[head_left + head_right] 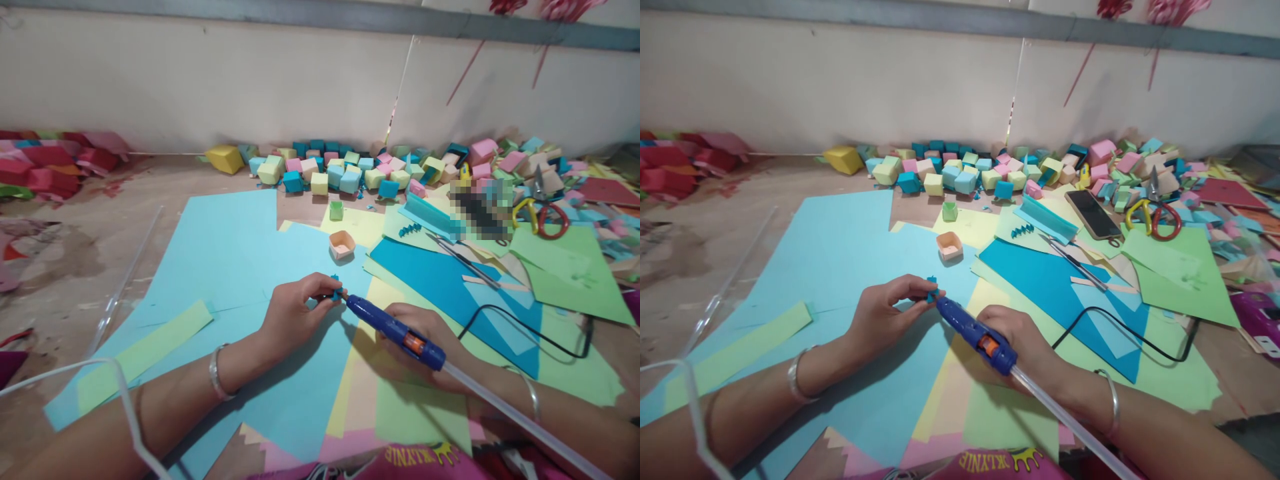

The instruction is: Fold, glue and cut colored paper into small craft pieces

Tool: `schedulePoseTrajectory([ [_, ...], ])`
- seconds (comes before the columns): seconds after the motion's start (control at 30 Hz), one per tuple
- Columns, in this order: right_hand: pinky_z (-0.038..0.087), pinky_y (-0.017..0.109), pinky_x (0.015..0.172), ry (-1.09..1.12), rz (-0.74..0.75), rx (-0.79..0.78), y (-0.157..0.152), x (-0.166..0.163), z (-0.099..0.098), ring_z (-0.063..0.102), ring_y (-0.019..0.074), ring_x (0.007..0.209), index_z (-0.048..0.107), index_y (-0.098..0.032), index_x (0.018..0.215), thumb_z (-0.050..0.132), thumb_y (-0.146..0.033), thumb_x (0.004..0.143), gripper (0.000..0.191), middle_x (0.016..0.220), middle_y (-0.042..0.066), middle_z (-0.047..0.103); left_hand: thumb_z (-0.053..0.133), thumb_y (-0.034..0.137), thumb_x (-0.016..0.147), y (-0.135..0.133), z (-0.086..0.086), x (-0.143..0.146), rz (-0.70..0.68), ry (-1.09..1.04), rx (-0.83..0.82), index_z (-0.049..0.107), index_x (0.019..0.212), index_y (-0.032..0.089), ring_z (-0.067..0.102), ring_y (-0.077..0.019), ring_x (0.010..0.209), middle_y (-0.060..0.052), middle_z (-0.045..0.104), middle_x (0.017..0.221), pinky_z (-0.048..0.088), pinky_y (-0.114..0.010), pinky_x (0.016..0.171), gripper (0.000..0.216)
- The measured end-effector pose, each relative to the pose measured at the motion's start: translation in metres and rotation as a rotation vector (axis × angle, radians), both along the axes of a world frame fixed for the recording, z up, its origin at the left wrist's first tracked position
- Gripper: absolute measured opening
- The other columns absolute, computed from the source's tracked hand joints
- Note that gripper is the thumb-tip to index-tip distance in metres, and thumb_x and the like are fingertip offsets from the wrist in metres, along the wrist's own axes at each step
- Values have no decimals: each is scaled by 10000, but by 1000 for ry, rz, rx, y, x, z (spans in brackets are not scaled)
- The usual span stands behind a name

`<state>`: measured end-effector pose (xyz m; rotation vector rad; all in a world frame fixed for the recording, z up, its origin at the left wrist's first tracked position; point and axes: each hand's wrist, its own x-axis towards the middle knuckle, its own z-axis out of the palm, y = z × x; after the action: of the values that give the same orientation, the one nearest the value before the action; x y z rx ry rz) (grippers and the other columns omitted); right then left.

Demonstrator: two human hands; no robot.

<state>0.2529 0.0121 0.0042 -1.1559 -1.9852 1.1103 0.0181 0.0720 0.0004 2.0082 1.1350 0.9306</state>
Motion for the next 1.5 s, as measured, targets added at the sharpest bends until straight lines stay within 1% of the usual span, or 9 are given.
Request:
schedulePoseTrajectory([
  [0.2, 459, 244, 657, 9, -2, 4, 0, 0, 0, 613, 156, 724, 633, -181, 772, 587, -127, 757, 73, 813, 46, 640, 633, 114, 802, 0, -3, -1, -6, -11, 80, 665, 917, 177, 722, -134, 733, -26, 766, 863, 580, -223, 659, 135],
  [0.33, 454, 245, 636, 9, 0, 33, 1, 0, 0, 610, 155, 711, 635, -178, 776, 583, -118, 753, 83, 800, 45, 640, 629, 87, 790, 1, -5, 0, -10, 17, 128, 670, 913, 177, 715, -129, 699, -23, 764, 847, 575, -217, 619, 158],
  [0.47, 454, 247, 648, -5, 5, 8, 1, -1, 1, 613, 154, 717, 648, -176, 787, 584, -95, 745, 112, 808, 46, 642, 647, 110, 794, 2, -3, 0, -3, -24, 94, 662, 913, 177, 726, -134, 715, -24, 766, 850, 597, -233, 671, 138],
  [0.67, 440, 241, 621, 18, 1, 24, 1, -1, 2, 608, 148, 700, 663, -163, 783, 590, -123, 776, 83, 785, 46, 633, 654, 128, 793, 1, -1, 0, 2, -35, 51, 660, 908, 182, 733, -143, 725, -18, 767, 845, 607, -241, 681, 127],
  [0.8, 441, 241, 627, 9, 11, 12, 1, -1, 1, 609, 149, 704, 658, -161, 775, 593, -97, 750, 95, 799, 47, 639, 652, 125, 789, 1, -2, 1, 9, -45, 30, 661, 909, 184, 737, -150, 739, -20, 768, 850, 611, -247, 694, 134],
  [0.93, 443, 245, 634, 9, 5, 22, 1, -1, 2, 610, 154, 709, 652, -162, 771, 599, -96, 733, 92, 797, 47, 640, 662, 107, 779, 1, -2, 1, -2, -24, 64, 665, 901, 183, 728, -128, 700, -10, 767, 836, 604, -225, 683, 143],
  [1.13, 445, 237, 641, 2, 18, -4, 0, 1, 2, 611, 149, 720, 641, -171, 764, 596, -81, 736, 105, 809, 42, 642, 661, 98, 777, 2, -3, 0, -7, -17, 83, 675, 905, 184, 729, -125, 706, -4, 768, 839, 597, -214, 682, 156],
  [1.33, 439, 237, 616, 1, 8, 1, 0, 0, 3, 597, 143, 689, 635, -174, 761, 597, -115, 764, 70, 777, 35, 629, 659, 114, 781, 2, -4, 0, 13, -85, -22, 661, 902, 192, 740, -140, 739, -2, 766, 829, 602, -219, 685, 144],
  [1.5, 447, 237, 643, 2, 10, -19, -1, 0, 3, 605, 145, 710, 642, -171, 764, 600, -68, 729, 116, 799, 37, 641, 661, 132, 770, 2, -2, 0, 2, -123, -103, 652, 882, 188, 744, -153, 750, -12, 769, 820, 616, -235, 702, 126],
])
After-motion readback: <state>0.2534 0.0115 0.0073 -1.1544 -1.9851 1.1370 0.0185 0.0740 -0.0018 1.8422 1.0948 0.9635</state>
